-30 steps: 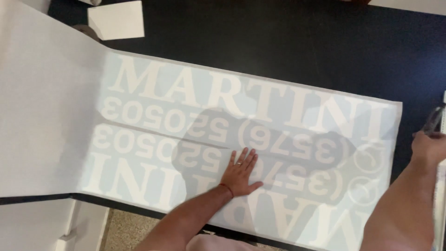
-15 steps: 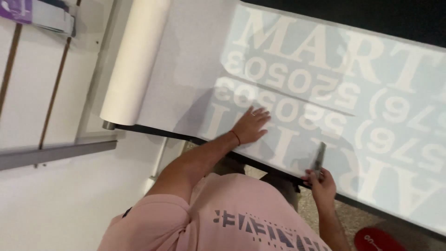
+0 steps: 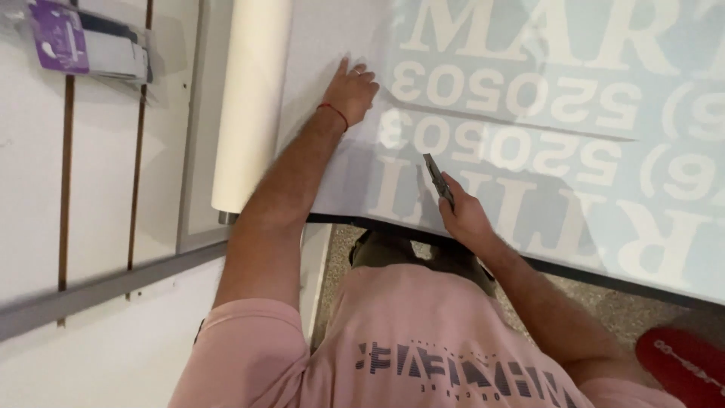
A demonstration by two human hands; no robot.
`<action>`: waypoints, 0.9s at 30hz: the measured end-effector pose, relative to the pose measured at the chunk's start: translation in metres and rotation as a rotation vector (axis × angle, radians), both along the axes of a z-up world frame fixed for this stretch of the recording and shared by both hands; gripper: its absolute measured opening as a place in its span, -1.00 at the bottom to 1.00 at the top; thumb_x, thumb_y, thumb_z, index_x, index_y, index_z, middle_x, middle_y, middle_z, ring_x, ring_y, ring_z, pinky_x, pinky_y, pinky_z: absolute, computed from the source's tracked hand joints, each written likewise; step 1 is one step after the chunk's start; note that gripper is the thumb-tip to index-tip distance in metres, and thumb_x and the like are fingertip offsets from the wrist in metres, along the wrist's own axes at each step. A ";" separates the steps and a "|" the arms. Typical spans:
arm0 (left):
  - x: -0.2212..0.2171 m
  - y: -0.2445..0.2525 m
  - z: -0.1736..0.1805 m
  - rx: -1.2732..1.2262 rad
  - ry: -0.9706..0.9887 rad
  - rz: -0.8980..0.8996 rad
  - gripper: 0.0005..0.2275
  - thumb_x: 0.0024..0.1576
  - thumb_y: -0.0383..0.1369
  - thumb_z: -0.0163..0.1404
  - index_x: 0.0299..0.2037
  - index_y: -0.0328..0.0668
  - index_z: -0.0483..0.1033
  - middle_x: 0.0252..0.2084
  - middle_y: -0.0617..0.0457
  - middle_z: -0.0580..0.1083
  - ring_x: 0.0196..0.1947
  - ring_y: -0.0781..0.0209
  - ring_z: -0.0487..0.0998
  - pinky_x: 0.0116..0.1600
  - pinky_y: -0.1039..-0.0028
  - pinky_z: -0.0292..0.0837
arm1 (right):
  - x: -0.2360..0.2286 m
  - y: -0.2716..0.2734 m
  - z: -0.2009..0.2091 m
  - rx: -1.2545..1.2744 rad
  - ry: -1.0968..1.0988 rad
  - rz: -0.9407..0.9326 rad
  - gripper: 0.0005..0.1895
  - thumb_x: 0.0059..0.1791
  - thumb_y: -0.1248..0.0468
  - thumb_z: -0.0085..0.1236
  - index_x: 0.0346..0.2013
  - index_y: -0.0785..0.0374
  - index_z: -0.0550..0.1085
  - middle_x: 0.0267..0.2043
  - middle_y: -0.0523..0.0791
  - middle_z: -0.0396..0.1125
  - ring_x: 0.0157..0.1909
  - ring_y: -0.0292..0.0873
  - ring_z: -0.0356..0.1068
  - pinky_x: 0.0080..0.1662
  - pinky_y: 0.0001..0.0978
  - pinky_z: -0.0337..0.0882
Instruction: The person smooths a large sheet of printed vinyl on a table using a blue squeegee. They then use a utility knife and a metal ruler to trim the edges of the vinyl sheet, discarding the excess strips into a red bin.
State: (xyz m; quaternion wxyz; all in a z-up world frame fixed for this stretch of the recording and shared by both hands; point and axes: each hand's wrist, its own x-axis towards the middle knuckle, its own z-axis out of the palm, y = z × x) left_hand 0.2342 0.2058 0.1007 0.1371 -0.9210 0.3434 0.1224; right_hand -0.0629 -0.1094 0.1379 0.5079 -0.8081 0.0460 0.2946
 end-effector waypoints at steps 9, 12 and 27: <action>0.080 -0.042 -0.053 0.289 0.232 -0.216 -0.65 0.49 -0.23 -0.15 0.36 0.16 0.64 0.55 -0.06 0.44 0.68 -0.23 0.19 0.70 -0.36 -0.47 | 0.103 0.130 -0.071 -0.035 -0.301 -0.095 -0.30 0.24 0.23 -0.10 0.71 0.27 0.12 0.20 0.24 0.53 -0.07 0.40 0.56 -0.13 0.23 0.53; 0.086 -0.047 -0.046 0.309 0.212 -0.272 -0.65 0.51 -0.22 -0.17 0.40 0.13 0.61 0.52 -0.09 0.48 0.66 -0.21 0.25 0.70 -0.35 -0.47 | 0.133 0.160 -0.094 -0.063 -0.492 -0.206 -0.34 0.24 0.31 -0.08 0.67 0.37 0.15 0.40 0.27 0.44 0.22 0.39 0.52 0.21 0.16 0.54; 0.085 -0.040 -0.061 0.376 0.199 -0.327 -0.67 0.40 -0.27 0.07 0.34 0.14 0.69 0.47 -0.03 0.52 0.66 -0.21 0.26 0.66 -0.37 -0.46 | 0.086 0.201 -0.071 -0.184 -0.307 -0.136 -0.28 0.19 0.30 -0.11 0.68 0.35 0.18 -0.09 0.24 0.56 -0.19 0.35 0.54 -0.15 0.22 0.53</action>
